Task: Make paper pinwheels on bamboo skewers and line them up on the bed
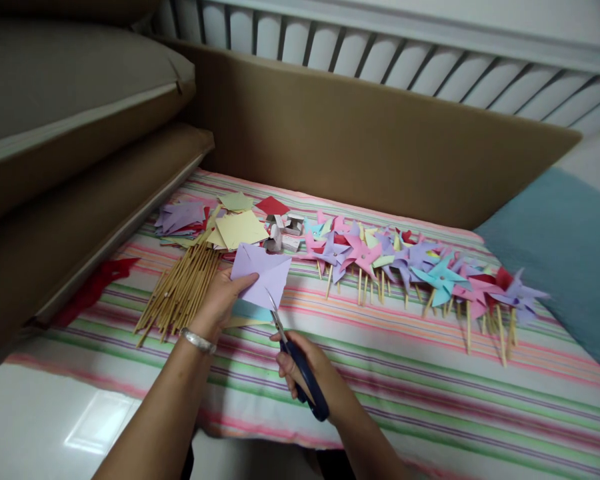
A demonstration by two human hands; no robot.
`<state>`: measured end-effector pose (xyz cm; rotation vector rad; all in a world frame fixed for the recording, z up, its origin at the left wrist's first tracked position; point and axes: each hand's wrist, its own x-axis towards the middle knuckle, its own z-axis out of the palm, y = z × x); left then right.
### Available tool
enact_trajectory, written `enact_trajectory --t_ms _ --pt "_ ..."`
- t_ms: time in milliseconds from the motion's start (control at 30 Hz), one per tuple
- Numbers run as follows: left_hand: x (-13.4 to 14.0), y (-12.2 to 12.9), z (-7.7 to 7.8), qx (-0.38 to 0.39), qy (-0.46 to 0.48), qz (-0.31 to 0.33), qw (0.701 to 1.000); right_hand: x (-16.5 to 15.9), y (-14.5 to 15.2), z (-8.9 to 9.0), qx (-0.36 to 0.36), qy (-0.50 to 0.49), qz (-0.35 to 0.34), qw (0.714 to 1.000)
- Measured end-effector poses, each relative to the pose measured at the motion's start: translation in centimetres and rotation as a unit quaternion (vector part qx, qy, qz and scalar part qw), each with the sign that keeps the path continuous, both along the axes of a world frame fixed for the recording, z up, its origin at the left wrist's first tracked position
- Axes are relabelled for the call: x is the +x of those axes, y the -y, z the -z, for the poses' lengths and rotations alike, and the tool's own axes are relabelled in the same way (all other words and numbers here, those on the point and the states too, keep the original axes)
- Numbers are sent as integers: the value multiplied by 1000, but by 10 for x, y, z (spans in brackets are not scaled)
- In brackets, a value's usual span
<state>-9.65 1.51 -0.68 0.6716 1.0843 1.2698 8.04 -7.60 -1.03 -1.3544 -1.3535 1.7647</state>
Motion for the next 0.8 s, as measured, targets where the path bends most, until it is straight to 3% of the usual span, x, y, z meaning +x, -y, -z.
enact_trajectory --t_ms 267,800 --pt "5 2 3 0 -11 8 1000 2 -3 4 16 10 23 1000" --pt "0 2 -1 7 2 14 1000 0 -3 7 -20 4 39 999"
